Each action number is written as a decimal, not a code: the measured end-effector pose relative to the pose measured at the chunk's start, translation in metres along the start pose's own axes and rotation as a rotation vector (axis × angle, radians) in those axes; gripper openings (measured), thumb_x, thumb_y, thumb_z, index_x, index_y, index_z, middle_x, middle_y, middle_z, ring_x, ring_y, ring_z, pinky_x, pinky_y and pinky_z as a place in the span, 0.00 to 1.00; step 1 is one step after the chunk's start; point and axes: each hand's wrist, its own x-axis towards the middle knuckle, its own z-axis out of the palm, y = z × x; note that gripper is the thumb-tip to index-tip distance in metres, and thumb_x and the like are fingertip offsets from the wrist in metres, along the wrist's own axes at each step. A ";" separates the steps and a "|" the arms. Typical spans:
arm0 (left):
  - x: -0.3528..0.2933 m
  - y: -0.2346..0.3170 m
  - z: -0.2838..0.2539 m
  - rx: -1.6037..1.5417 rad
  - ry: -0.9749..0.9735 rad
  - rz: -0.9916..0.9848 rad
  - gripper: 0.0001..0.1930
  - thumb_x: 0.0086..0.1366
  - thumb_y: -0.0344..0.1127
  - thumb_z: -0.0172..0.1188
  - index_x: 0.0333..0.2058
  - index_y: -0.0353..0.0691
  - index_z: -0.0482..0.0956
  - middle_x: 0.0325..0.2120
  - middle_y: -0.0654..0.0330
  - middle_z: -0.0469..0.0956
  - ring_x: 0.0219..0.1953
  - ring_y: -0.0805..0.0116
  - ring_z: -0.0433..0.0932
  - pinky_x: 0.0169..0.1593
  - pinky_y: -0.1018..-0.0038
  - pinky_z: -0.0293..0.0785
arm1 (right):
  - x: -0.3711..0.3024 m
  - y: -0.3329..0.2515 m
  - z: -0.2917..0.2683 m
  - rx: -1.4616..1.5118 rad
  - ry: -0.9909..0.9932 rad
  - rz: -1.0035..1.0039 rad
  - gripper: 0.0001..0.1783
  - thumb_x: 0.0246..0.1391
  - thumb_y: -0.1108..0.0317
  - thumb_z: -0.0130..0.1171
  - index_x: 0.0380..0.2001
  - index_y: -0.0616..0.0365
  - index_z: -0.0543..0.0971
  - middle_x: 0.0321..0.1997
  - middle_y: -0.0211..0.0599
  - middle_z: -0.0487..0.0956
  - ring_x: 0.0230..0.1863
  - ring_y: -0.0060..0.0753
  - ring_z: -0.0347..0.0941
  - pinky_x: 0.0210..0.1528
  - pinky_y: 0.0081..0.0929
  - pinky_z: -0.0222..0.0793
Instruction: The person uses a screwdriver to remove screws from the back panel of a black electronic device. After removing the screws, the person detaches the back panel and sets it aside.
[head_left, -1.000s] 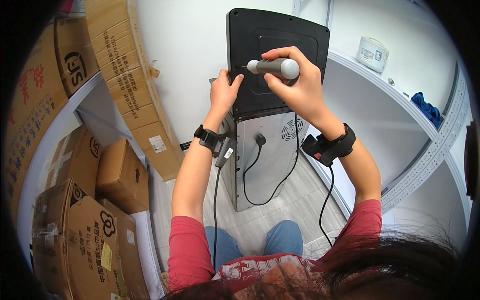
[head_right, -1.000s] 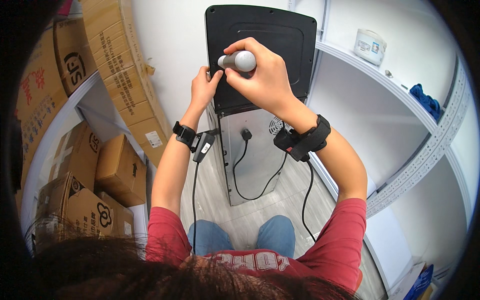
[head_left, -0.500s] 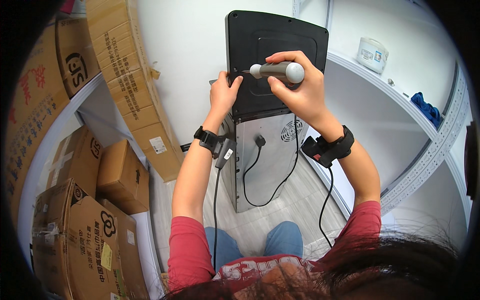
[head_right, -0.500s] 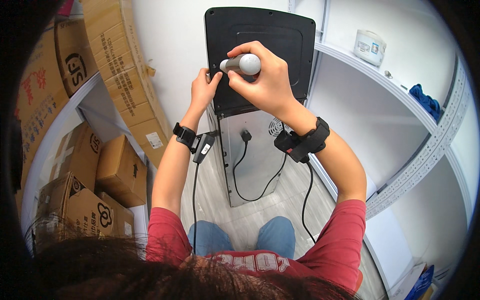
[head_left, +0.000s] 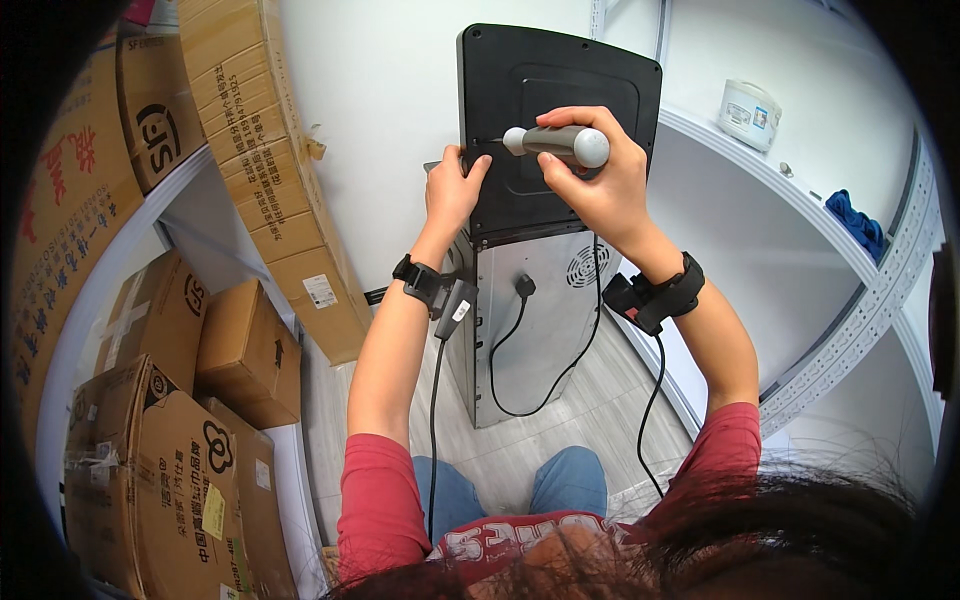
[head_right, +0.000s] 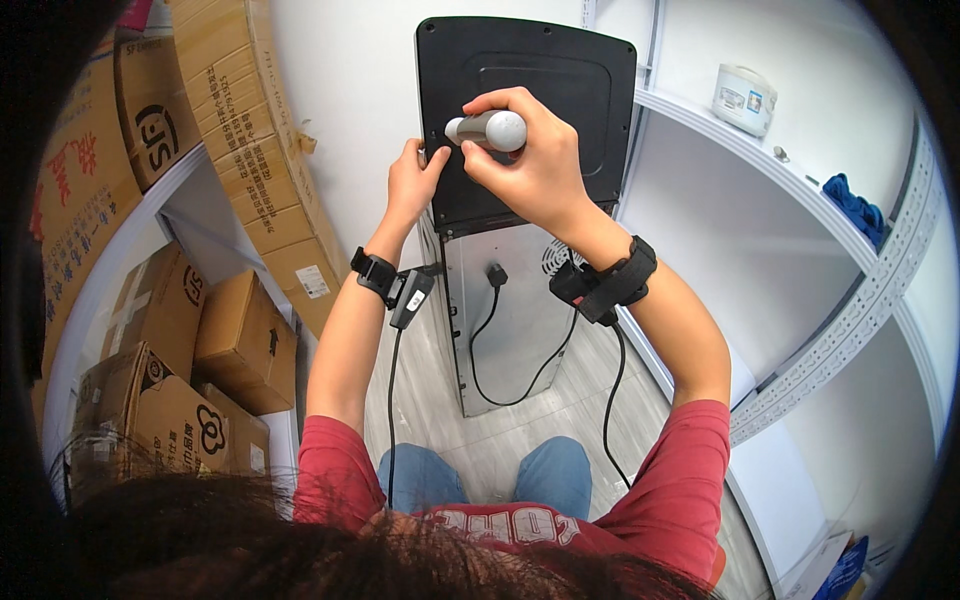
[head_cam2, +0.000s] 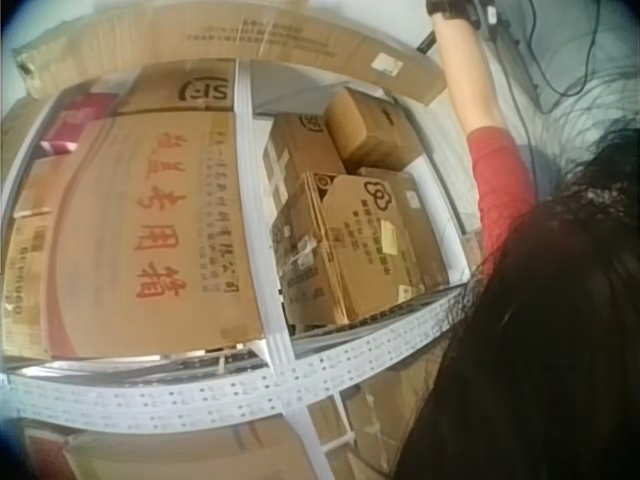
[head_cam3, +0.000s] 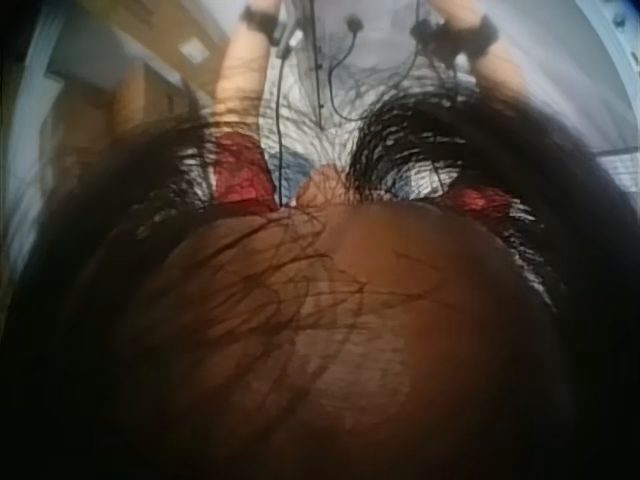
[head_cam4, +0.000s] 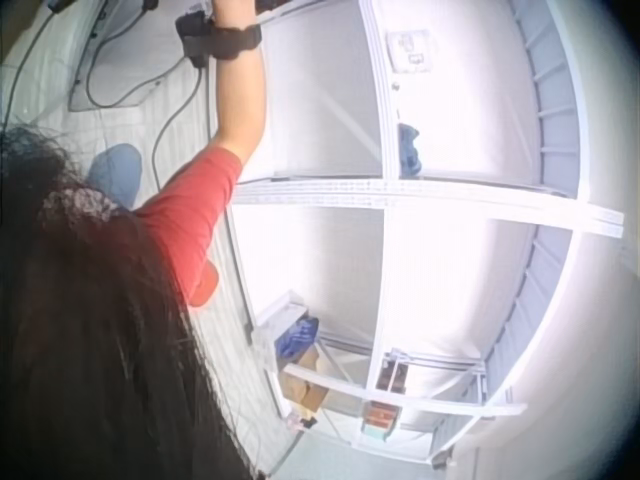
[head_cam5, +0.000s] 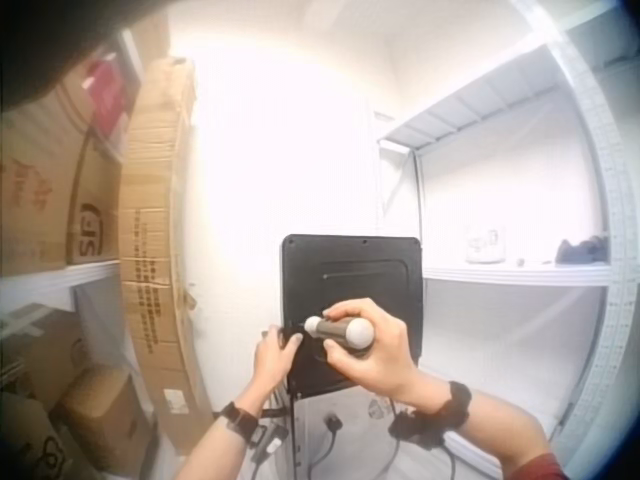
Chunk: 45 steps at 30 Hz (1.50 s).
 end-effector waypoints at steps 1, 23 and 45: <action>0.001 0.000 0.000 0.000 0.000 0.001 0.25 0.58 0.51 0.58 0.42 0.33 0.71 0.24 0.49 0.77 0.30 0.50 0.77 0.35 0.61 0.71 | 0.000 0.000 0.000 -0.004 0.003 -0.005 0.14 0.40 0.73 0.62 0.35 0.58 0.75 0.31 0.34 0.79 0.30 0.24 0.77 0.30 0.18 0.72; 0.000 -0.002 0.001 -0.030 0.024 0.028 0.24 0.58 0.50 0.58 0.42 0.33 0.71 0.24 0.49 0.77 0.30 0.49 0.77 0.34 0.61 0.71 | -0.004 0.006 0.003 -0.038 0.031 -0.059 0.14 0.40 0.73 0.63 0.35 0.59 0.75 0.32 0.35 0.78 0.31 0.28 0.77 0.33 0.21 0.73; 0.000 -0.002 0.002 -0.011 0.027 0.032 0.25 0.58 0.51 0.58 0.41 0.33 0.72 0.22 0.50 0.76 0.28 0.51 0.77 0.33 0.62 0.71 | 0.008 -0.005 0.003 -0.130 -0.023 -0.167 0.15 0.40 0.70 0.66 0.34 0.61 0.74 0.33 0.35 0.75 0.33 0.30 0.74 0.32 0.20 0.70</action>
